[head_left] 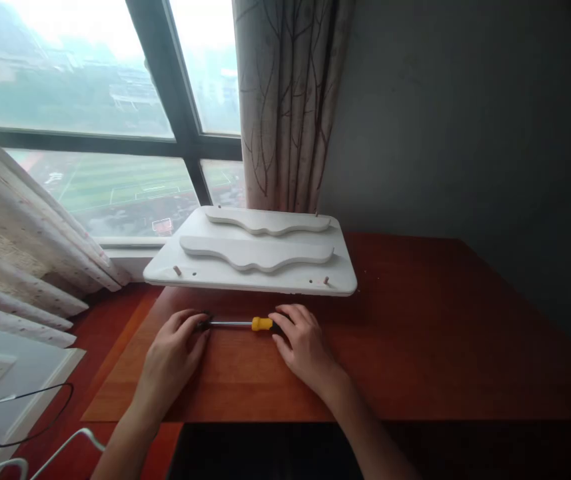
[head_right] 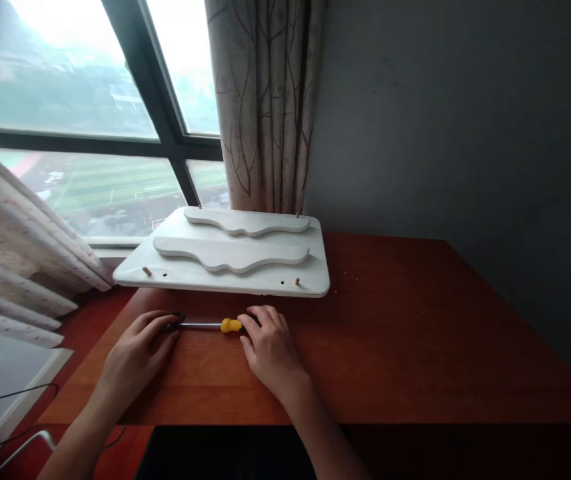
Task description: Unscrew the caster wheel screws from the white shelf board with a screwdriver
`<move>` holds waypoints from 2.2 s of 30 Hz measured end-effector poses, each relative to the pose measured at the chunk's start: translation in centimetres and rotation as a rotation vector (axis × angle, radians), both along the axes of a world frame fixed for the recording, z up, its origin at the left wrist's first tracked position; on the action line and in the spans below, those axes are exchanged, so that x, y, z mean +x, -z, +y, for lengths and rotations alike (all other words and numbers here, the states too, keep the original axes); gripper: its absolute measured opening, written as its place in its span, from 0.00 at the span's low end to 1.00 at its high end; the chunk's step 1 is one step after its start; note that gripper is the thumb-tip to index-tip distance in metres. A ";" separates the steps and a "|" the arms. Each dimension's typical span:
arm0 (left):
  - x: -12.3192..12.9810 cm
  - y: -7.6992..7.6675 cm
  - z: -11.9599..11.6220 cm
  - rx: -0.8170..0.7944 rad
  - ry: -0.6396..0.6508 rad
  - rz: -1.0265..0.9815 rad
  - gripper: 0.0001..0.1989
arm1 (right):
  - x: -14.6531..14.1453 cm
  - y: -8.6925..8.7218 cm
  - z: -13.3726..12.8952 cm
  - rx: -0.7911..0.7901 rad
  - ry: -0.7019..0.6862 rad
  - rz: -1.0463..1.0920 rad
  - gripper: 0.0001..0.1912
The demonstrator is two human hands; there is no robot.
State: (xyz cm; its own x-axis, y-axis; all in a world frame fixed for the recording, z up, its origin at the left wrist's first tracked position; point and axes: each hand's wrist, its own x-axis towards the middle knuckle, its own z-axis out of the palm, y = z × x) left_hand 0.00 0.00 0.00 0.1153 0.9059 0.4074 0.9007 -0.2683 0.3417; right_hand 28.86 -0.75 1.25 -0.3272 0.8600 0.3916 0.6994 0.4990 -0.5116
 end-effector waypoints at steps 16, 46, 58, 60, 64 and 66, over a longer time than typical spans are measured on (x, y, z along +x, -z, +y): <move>5.8 -0.2 -5.0 0.010 0.205 -0.013 0.11 | 8.1 -0.1 -5.5 -0.121 -0.042 0.074 0.19; -0.6 -7.9 5.5 0.117 -0.368 0.020 0.22 | 9.7 -3.8 4.3 0.069 0.257 0.033 0.16; -2.2 -7.4 7.5 0.096 -0.314 0.047 0.17 | 8.9 -3.7 6.2 0.106 0.199 -0.021 0.14; -1.8 -7.4 7.3 0.106 -0.298 0.062 0.17 | 9.1 -3.7 6.1 0.113 0.204 -0.017 0.14; -0.8 -7.1 6.4 0.123 -0.284 0.080 0.16 | 9.7 -3.5 5.2 0.123 0.213 0.002 0.13; -0.4 -6.8 5.7 0.149 -0.269 0.081 0.16 | 10.2 -3.4 4.6 0.127 0.218 0.011 0.13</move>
State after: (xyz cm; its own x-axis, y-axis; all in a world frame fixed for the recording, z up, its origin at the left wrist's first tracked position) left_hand -0.45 5.74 6.80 -0.0828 0.8396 0.5369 0.9687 -0.0586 0.2410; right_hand 39.07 3.80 4.68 -0.1340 0.8534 0.5037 0.7924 0.3976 -0.4627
